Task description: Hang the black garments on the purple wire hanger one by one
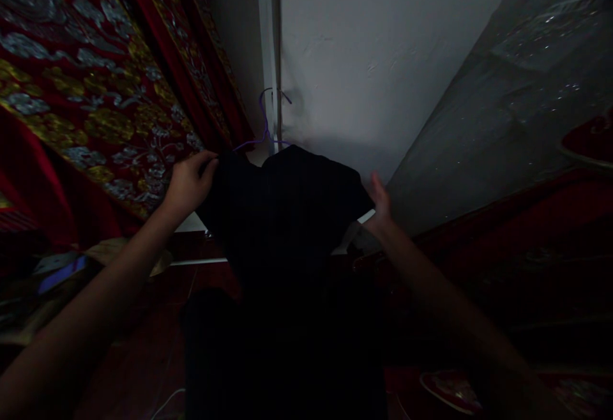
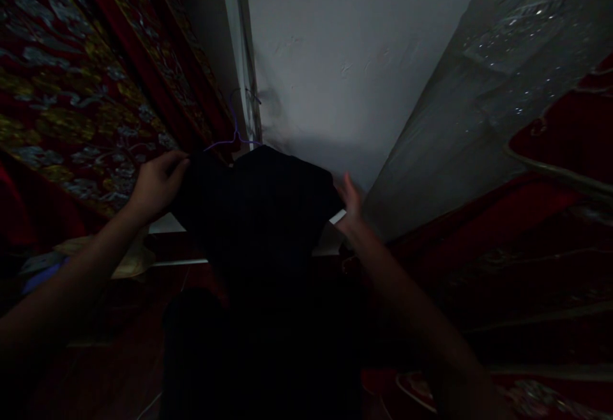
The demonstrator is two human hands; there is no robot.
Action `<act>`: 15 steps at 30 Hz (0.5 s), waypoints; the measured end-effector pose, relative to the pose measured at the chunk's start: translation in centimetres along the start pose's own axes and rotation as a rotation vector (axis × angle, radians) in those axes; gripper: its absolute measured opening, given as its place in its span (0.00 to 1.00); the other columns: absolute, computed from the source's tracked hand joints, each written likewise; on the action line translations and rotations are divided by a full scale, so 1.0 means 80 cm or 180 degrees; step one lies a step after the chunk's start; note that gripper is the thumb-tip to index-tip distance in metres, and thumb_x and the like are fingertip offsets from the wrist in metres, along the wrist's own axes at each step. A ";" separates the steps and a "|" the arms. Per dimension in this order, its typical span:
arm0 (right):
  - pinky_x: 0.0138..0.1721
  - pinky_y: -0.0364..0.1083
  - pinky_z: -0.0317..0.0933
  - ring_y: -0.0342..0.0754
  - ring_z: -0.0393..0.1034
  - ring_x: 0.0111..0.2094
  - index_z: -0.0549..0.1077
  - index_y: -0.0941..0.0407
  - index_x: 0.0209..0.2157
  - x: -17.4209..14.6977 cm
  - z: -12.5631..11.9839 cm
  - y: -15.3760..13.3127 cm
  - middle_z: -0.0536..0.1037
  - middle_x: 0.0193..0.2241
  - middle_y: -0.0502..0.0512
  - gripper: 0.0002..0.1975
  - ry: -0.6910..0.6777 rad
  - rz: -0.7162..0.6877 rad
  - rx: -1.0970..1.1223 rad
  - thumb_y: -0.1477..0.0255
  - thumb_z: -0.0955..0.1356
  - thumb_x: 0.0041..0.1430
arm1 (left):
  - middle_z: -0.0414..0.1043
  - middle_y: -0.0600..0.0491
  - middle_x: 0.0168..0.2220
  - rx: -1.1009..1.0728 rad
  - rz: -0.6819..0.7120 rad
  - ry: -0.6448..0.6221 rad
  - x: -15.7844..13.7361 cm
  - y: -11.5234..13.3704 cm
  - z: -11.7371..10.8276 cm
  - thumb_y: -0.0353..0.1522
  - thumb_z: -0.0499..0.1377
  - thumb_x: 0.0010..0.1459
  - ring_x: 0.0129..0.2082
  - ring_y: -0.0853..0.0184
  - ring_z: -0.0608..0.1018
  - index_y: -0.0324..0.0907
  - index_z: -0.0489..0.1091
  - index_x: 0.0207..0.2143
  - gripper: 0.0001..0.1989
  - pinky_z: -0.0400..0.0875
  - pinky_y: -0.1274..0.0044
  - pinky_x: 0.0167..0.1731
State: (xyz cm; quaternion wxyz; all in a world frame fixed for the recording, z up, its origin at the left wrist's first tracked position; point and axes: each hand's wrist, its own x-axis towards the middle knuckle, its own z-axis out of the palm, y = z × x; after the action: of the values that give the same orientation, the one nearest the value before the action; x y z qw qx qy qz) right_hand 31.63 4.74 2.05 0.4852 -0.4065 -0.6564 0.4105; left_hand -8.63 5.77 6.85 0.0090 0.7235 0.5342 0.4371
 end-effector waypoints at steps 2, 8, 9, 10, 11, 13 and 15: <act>0.46 0.58 0.72 0.57 0.77 0.45 0.76 0.55 0.48 -0.001 -0.011 -0.005 0.81 0.41 0.61 0.39 0.0111 0.0224 0.0345 0.38 0.54 0.63 | 0.79 0.49 0.43 -0.0007 0.0021 -0.0009 -0.001 0.004 0.002 0.36 0.54 0.64 0.44 0.57 0.79 0.45 0.76 0.46 0.13 0.70 0.70 0.51; 0.48 0.54 0.72 0.57 0.77 0.47 0.76 0.52 0.49 0.021 -0.018 -0.063 0.82 0.42 0.57 0.29 0.0728 -0.0028 0.0351 0.46 0.70 0.55 | 0.77 0.48 0.49 -0.0826 -0.0179 -0.0393 0.015 0.007 0.011 0.34 0.54 0.57 0.49 0.57 0.77 0.42 0.73 0.54 0.23 0.71 0.69 0.52; 0.48 0.54 0.73 0.57 0.77 0.48 0.76 0.52 0.50 0.027 -0.013 -0.071 0.82 0.43 0.58 0.30 0.0828 -0.0108 0.0288 0.44 0.68 0.57 | 0.77 0.48 0.51 -0.1001 -0.0233 -0.0504 0.019 0.011 0.012 0.35 0.55 0.57 0.49 0.56 0.77 0.42 0.71 0.56 0.24 0.71 0.68 0.52; 0.47 0.54 0.73 0.58 0.76 0.50 0.75 0.51 0.51 0.032 -0.007 -0.079 0.82 0.43 0.59 0.31 0.0878 -0.0155 0.0216 0.42 0.66 0.58 | 0.76 0.48 0.52 -0.1125 -0.0271 -0.0595 0.023 0.015 0.013 0.37 0.56 0.58 0.50 0.56 0.76 0.42 0.70 0.57 0.25 0.72 0.68 0.51; 0.47 0.54 0.73 0.58 0.76 0.50 0.75 0.51 0.51 0.035 0.001 -0.085 0.81 0.43 0.59 0.32 0.0882 -0.0186 0.0158 0.41 0.64 0.59 | 0.76 0.47 0.52 -0.1188 -0.0281 -0.0665 0.027 0.020 0.015 0.39 0.57 0.59 0.50 0.56 0.76 0.42 0.70 0.58 0.25 0.72 0.69 0.50; 0.45 0.53 0.73 0.58 0.76 0.51 0.76 0.51 0.51 0.037 0.018 -0.094 0.81 0.42 0.58 0.32 0.0788 -0.0258 0.0134 0.40 0.63 0.60 | 0.77 0.46 0.49 -0.1150 -0.0264 -0.0723 0.035 0.026 0.021 0.44 0.60 0.59 0.46 0.57 0.77 0.41 0.72 0.54 0.24 0.73 0.71 0.44; 0.44 0.51 0.74 0.57 0.77 0.49 0.78 0.52 0.48 0.031 0.035 -0.103 0.81 0.40 0.57 0.32 0.0484 -0.0340 0.0163 0.41 0.64 0.60 | 0.78 0.46 0.41 -0.1029 -0.0290 -0.0694 0.040 0.026 0.028 0.47 0.60 0.59 0.38 0.59 0.77 0.40 0.75 0.45 0.21 0.72 0.73 0.36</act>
State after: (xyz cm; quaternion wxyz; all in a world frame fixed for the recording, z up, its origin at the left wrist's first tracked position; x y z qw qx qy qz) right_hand 27.34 3.89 9.97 0.5651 -0.3884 -0.6276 0.3687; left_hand -5.45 8.41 8.42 0.2027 0.7308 0.4851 0.4354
